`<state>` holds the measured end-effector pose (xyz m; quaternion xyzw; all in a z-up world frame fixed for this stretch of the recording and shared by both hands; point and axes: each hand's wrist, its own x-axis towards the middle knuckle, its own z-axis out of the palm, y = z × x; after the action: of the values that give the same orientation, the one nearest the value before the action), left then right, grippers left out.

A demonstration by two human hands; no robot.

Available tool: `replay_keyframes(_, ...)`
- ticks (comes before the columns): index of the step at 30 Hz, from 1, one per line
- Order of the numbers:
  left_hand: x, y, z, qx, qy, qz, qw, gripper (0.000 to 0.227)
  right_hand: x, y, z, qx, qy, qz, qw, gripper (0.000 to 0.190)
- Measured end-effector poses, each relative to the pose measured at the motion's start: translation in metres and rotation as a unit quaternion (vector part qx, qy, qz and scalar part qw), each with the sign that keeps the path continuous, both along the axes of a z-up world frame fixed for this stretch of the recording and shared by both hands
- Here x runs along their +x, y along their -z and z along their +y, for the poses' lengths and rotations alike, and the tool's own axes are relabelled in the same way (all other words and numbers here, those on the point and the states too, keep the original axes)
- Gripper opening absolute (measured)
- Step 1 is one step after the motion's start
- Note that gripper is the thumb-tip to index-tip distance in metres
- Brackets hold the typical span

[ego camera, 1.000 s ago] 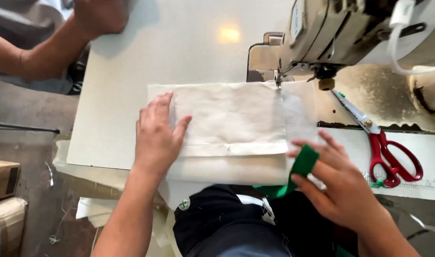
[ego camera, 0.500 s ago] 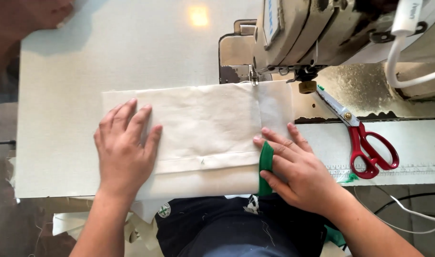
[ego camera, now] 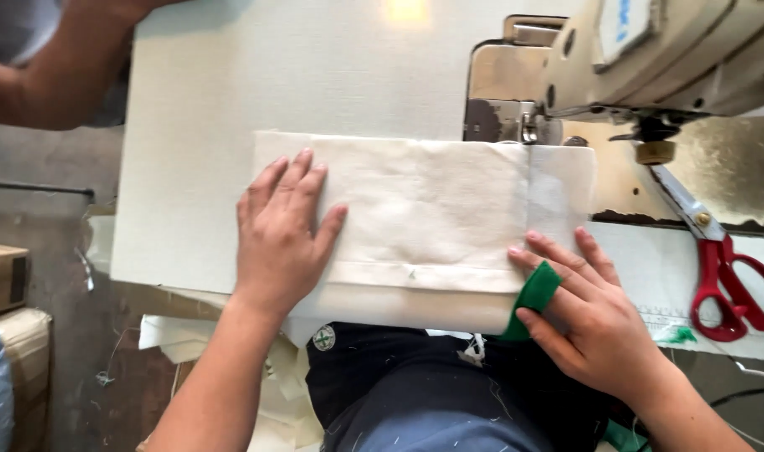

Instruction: Measuring, marking, cutting, and aligning fabric straps onto a bag component at a sewing workstation.

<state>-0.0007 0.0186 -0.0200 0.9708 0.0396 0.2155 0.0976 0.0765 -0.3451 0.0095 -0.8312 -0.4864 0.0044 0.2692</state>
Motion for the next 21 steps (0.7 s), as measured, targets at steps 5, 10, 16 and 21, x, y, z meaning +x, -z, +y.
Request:
replay_keyframes(5,-0.0027,0.0023,0.0017,0.023,-0.004,-0.005,1.0,0.048,0.0005,0.0016,0.0005,-0.005,-0.004,-0.001,1.0,0.048)
replay_keyframes(10,-0.0015,-0.001,0.0009,0.04,0.008,-0.007,0.999,0.048,0.0004,0.0011,-0.0005,-0.006,-0.001,-0.001,1.0,0.044)
replay_keyframes(16,-0.0013,-0.0041,0.0016,0.038,-0.007,0.071,0.997,0.059,0.0009,-0.0015,0.0002,-0.006,-0.004,0.007,1.0,0.045)
replay_keyframes(21,0.0056,-0.0033,0.0017,0.018,-0.011,0.048,0.999,0.056,0.0076,-0.0019,0.0011,-0.008,-0.005,0.024,1.0,0.047)
